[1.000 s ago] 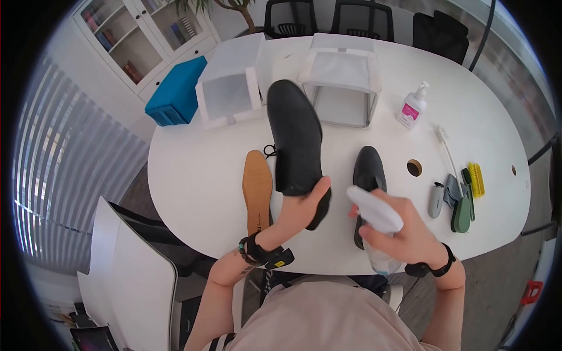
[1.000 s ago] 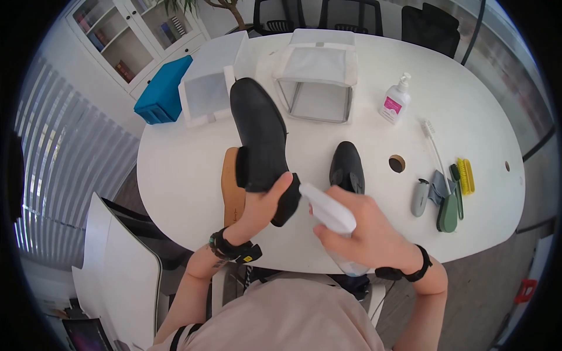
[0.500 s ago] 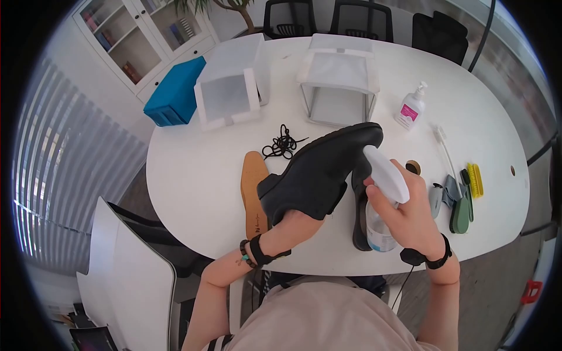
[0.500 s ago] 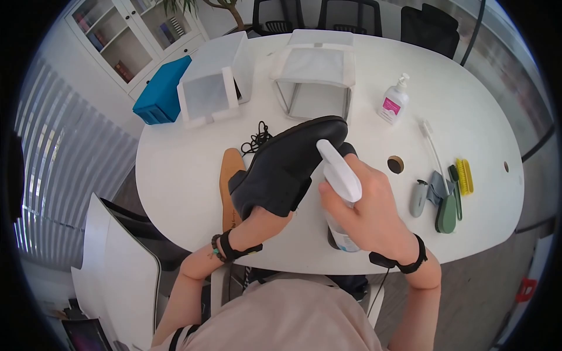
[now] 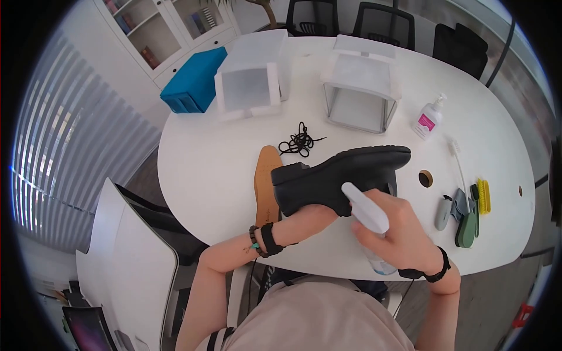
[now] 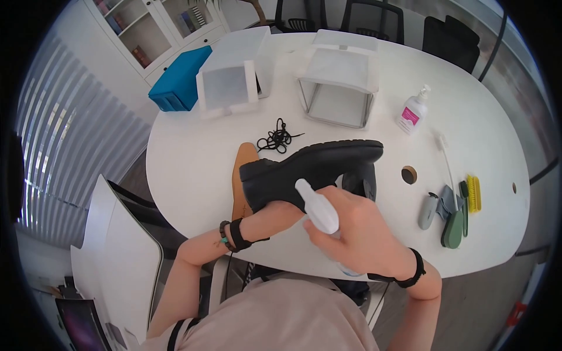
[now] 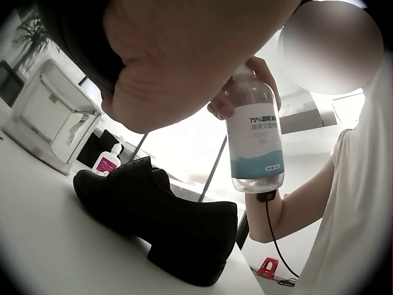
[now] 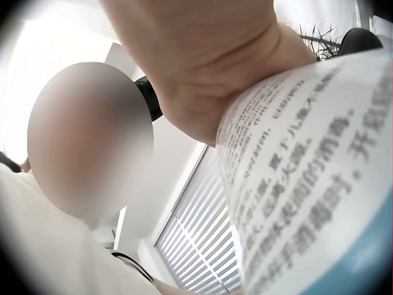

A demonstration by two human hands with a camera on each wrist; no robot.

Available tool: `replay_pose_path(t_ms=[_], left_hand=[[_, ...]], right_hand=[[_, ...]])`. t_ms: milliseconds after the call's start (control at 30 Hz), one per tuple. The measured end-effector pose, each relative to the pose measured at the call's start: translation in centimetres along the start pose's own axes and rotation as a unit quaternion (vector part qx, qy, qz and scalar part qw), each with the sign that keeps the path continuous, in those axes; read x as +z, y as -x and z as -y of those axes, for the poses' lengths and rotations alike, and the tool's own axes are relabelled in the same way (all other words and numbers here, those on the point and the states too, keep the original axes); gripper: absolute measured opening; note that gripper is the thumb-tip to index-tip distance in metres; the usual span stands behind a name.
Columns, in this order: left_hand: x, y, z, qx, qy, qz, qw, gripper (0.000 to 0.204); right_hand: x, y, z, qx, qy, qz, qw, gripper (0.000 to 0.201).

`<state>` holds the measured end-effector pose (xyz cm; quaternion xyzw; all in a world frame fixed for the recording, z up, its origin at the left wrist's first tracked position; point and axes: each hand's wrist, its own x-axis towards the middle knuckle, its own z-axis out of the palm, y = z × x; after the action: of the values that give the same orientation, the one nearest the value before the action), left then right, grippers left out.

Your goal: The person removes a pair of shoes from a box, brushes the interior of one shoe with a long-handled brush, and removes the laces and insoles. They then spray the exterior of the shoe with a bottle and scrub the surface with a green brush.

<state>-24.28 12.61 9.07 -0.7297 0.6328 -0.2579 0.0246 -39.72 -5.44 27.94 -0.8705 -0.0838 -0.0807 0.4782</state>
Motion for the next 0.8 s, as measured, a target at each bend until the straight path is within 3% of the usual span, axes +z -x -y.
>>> replay_pose_path(t_ms=[33,67,133,267,567,600,800], left_hand=[[-0.2,-0.1,0.0,-0.002,-0.002,0.002,1.0,0.051],[-0.5,-0.2,0.1,0.001,0.089,0.115,0.989,0.05],[-1.1,-0.2,0.2,0.007,0.266,0.331,0.905,0.049],[-1.4,0.6,0.0,-0.012,0.249,0.306,0.919,0.049],[-2.5,3.6,0.6,-0.05,0.2,0.221,0.953,0.051],[-1.9,2.1,0.2,-0.053,0.195,0.211,0.956,0.051],[-2.2,3.1,0.5,-0.077,0.164,0.149,0.972,0.053]], right_hand=[[0.3,-0.1,0.0,-0.002,-0.001,0.002,1.0,0.029],[0.7,-0.3,-0.1,-0.021,0.004,0.016,1.0,0.029],[1.3,-0.7,-0.3,-0.042,0.005,0.048,0.998,0.03],[3.6,-1.2,0.0,-0.043,0.079,0.07,0.993,0.031],[6.9,-2.7,1.0,-0.069,0.086,0.14,0.984,0.044],[7.2,-2.6,1.2,-0.079,0.101,0.146,0.981,0.046],[7.3,-2.3,0.9,-0.089,0.116,0.125,0.981,0.046]])
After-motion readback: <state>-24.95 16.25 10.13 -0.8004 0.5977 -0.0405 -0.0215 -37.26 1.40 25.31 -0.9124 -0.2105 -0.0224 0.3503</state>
